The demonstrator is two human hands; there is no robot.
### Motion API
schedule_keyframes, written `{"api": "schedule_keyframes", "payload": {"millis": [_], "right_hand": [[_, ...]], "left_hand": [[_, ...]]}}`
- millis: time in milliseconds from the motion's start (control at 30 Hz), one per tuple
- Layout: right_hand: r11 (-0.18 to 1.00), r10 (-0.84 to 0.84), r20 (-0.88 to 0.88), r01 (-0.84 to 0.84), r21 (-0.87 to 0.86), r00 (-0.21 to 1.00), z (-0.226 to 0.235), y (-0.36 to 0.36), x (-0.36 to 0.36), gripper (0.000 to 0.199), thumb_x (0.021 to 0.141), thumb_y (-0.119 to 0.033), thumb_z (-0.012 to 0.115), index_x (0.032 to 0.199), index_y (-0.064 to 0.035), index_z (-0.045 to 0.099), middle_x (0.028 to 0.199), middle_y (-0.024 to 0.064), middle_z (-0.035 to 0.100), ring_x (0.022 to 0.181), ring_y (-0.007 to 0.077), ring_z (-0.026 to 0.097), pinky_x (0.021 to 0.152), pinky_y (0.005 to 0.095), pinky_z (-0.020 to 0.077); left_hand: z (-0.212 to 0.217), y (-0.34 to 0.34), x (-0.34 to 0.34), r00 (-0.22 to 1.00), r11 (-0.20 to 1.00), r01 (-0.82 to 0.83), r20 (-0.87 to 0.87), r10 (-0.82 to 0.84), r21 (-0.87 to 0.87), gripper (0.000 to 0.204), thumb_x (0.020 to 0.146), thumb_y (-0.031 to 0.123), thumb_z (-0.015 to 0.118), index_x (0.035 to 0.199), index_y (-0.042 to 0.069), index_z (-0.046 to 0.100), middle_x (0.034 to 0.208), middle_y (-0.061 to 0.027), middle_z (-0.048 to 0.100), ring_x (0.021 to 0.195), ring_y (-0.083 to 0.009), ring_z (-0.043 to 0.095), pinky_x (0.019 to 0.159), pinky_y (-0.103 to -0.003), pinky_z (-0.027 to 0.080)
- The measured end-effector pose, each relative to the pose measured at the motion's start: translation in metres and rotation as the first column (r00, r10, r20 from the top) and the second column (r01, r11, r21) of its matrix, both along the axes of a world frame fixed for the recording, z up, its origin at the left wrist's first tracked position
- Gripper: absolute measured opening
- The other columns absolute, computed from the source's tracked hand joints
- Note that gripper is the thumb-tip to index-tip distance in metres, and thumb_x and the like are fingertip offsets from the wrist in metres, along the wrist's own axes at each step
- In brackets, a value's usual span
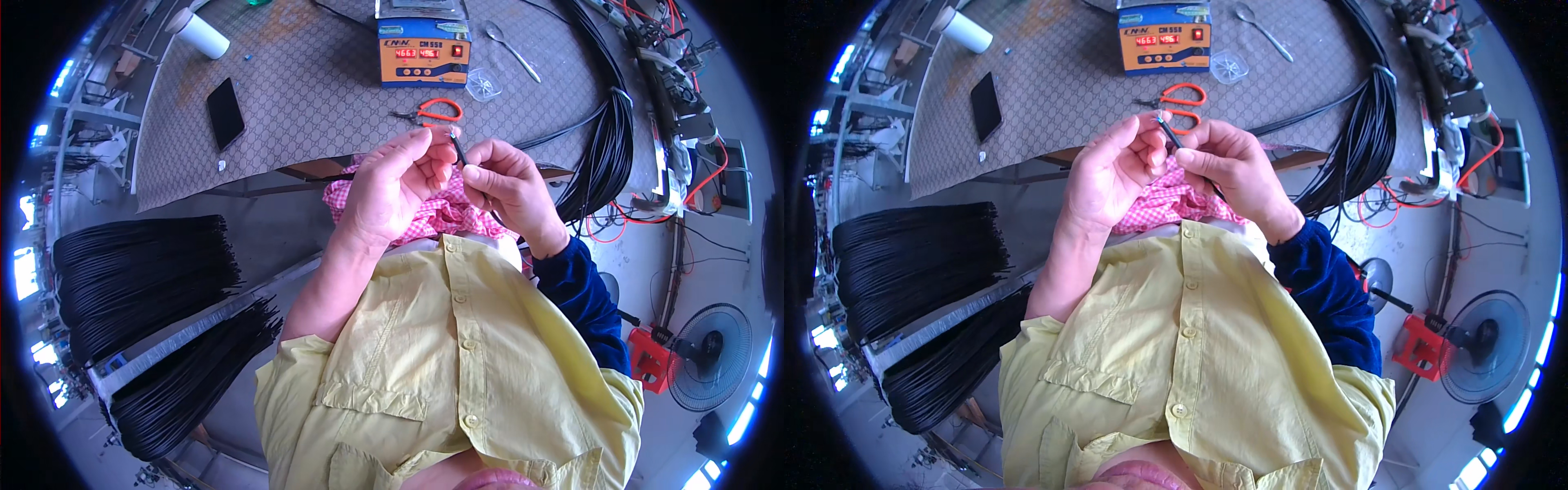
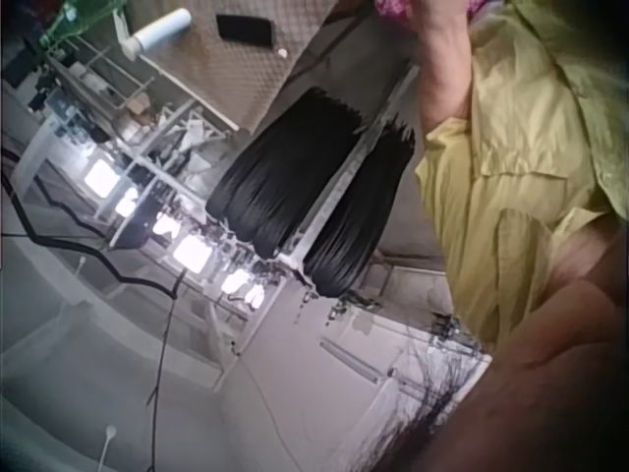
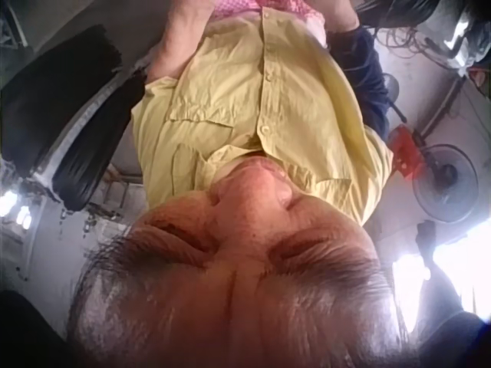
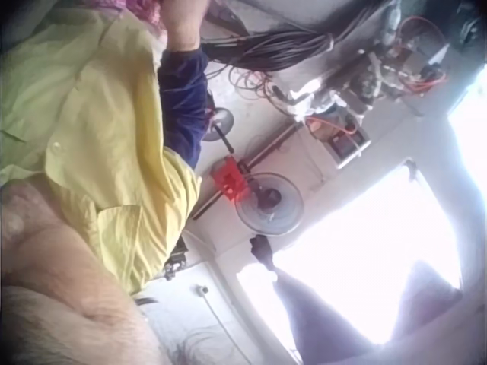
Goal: Tinning the ends of electrical wires using a solder pot.
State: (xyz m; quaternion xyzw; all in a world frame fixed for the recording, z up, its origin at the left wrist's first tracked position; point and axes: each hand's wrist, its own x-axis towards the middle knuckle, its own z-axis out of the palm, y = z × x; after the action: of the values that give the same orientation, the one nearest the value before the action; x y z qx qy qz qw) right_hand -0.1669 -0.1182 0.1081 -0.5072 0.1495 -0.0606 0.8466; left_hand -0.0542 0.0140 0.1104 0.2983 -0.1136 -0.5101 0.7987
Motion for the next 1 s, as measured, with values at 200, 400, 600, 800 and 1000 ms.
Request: {"api": "schedule_keyframes", "payload": {"millis": [200, 400, 600, 800, 1000], "right_hand": [[0.988, -0.064, 0.111, 0.079, -0.134, 0.992, -0.012, -0.017, -0.016, 0.008, 0.078, -0.001, 0.06, 0.081, -0.0024, 0.053, 0.069, -0.0012, 0.052, 0.057, 0.004, 0.047, 0.05, 0.0169, 0.039], [0.966, -0.13, 0.124, 0.154, -0.207, 0.984, -0.024, -0.037, -0.036, 0.009, 0.078, -0.001, 0.061, 0.08, -0.0015, 0.053, 0.066, -0.0003, 0.051, 0.054, 0.0042, 0.047, 0.048, 0.0172, 0.0385], [0.753, -0.162, -0.56, -0.265, -0.602, 0.812, -0.078, -0.093, -0.121, 0.012, 0.073, -0.004, 0.06, 0.071, 0.0004, 0.049, 0.056, 0.0057, 0.052, 0.052, 0.0129, 0.053, 0.046, 0.0256, 0.0401], [0.16, -0.293, -0.67, -0.655, -0.738, 0.683, -0.177, -0.113, -0.221, 0.018, 0.063, -0.016, 0.068, 0.069, -0.0027, 0.057, 0.064, 0.0133, 0.057, 0.061, 0.0289, 0.057, 0.053, 0.0359, 0.0435], [0.182, -0.152, -0.847, -0.828, -0.53, 0.509, -0.137, -0.102, -0.165, 0.02, 0.064, -0.018, 0.065, 0.075, -0.003, 0.058, 0.071, 0.0144, 0.058, 0.068, 0.0303, 0.058, 0.058, 0.0365, 0.0443]], "left_hand": [[-0.008, -0.009, -0.003, 0.997, 0.995, 0.038, 0.057, -0.044, 0.094, 0.023, 0.088, 0.017, 0.047, 0.1, 0.0, 0.057, 0.079, -0.0042, 0.059, 0.068, -0.0092, 0.054, 0.062, -0.022, 0.044], [-0.081, -0.006, 0.003, 0.952, 0.906, 0.163, -0.304, -0.04, 0.392, 0.02, 0.086, 0.014, 0.051, 0.097, -0.001, 0.056, 0.079, -0.0047, 0.058, 0.068, -0.0127, 0.055, 0.063, -0.026, 0.047], [-0.147, -0.002, 0.006, 0.828, 0.863, 0.053, -0.505, 0.243, 0.503, 0.019, 0.084, 0.018, 0.055, 0.085, -0.001, 0.056, 0.071, -0.0068, 0.057, 0.063, -0.0158, 0.055, 0.061, -0.028, 0.047], [-0.162, -0.009, 0.014, 0.816, 0.838, 0.053, -0.507, 0.277, 0.543, 0.018, 0.084, 0.02, 0.056, 0.077, 0.003, 0.055, 0.066, -0.0059, 0.056, 0.057, -0.0141, 0.052, 0.053, -0.025, 0.042], [-0.15, 0.004, 0.003, 0.81, 0.905, 0.047, -0.546, 0.212, 0.422, 0.017, 0.08, 0.017, 0.061, 0.071, 0.005, 0.054, 0.062, -0.0043, 0.055, 0.055, -0.013, 0.052, 0.048, -0.022, 0.04]]}}
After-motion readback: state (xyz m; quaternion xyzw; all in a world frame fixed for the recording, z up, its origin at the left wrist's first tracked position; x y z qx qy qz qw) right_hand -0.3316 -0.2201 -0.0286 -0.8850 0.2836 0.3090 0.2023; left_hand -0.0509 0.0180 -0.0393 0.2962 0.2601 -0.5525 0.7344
